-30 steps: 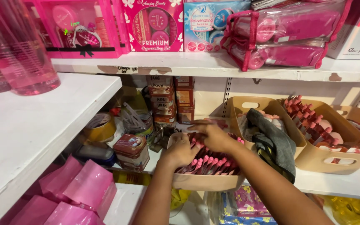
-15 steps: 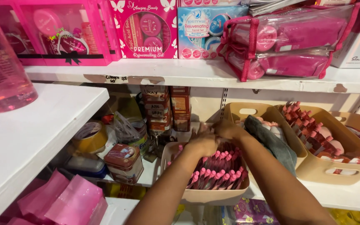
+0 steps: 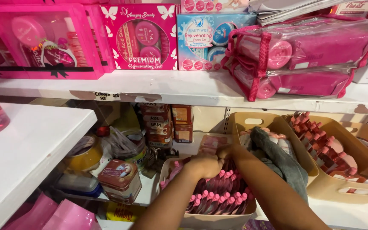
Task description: Wiping down beauty product containers and organizing them into a small basket on a store shelf.
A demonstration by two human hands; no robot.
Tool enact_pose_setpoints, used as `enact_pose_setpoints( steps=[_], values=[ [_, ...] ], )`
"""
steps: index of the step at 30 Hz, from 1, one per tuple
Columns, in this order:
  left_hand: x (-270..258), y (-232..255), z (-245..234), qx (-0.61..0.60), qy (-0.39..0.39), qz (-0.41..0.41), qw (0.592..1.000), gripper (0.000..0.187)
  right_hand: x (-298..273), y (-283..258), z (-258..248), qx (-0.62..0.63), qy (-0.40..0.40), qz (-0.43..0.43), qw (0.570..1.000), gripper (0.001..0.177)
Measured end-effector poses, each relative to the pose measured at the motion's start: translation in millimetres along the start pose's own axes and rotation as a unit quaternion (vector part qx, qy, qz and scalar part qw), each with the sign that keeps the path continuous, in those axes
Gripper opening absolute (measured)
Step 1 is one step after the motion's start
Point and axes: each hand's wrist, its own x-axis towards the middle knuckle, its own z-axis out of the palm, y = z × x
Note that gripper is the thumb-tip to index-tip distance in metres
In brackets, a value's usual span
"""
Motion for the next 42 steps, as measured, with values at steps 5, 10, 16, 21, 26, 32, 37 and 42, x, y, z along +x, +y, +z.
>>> enact_pose_setpoints(
  steps=[5, 10, 16, 21, 26, 32, 37, 42],
  values=[
    [2.8, -3.0, 4.6, 0.001, 0.008, 0.002, 1.000, 0.061, -25.9, -36.5, -17.4, 0.001, 0.018, -0.037, 0.999, 0.039],
    [4.2, -4.9, 6.6, -0.014, 0.014, -0.007, 1.000, 0.060, -13.3, -37.4, -16.5, 0.000, 0.040, -0.079, 0.996, 0.040],
    [-0.5, -1.7, 2.8, -0.009, 0.019, -0.005, 1.000, 0.061, 8.7, -9.8, 8.4, -0.001, 0.061, -0.129, 0.990, 0.040],
    [-14.1, 7.9, -11.1, -0.002, -0.032, -0.011, 0.999, 0.068, 15.1, 0.8, 22.7, 0.001, 0.081, -0.165, 0.983, 0.041],
    [29.6, -27.8, 13.7, -0.070, 0.081, -0.028, 0.994, 0.055, 16.7, 23.0, 41.1, 0.005, 0.098, -0.198, 0.975, 0.041],
    [23.7, -37.3, 6.9, -0.164, 0.166, -0.115, 0.966, 0.062, 11.2, -12.7, 18.6, -0.073, 0.058, 0.152, 0.984, 0.036],
    [20.6, -35.6, 5.8, -0.173, 0.149, -0.123, 0.966, 0.071, 3.3, -22.2, 12.2, -0.059, 0.140, 0.099, 0.983, 0.024],
    [7.0, -25.7, -0.2, -0.198, 0.209, -0.101, 0.952, 0.095, -19.8, -69.0, -16.5, 0.081, 0.249, 0.045, 0.964, 0.020]
  ],
)
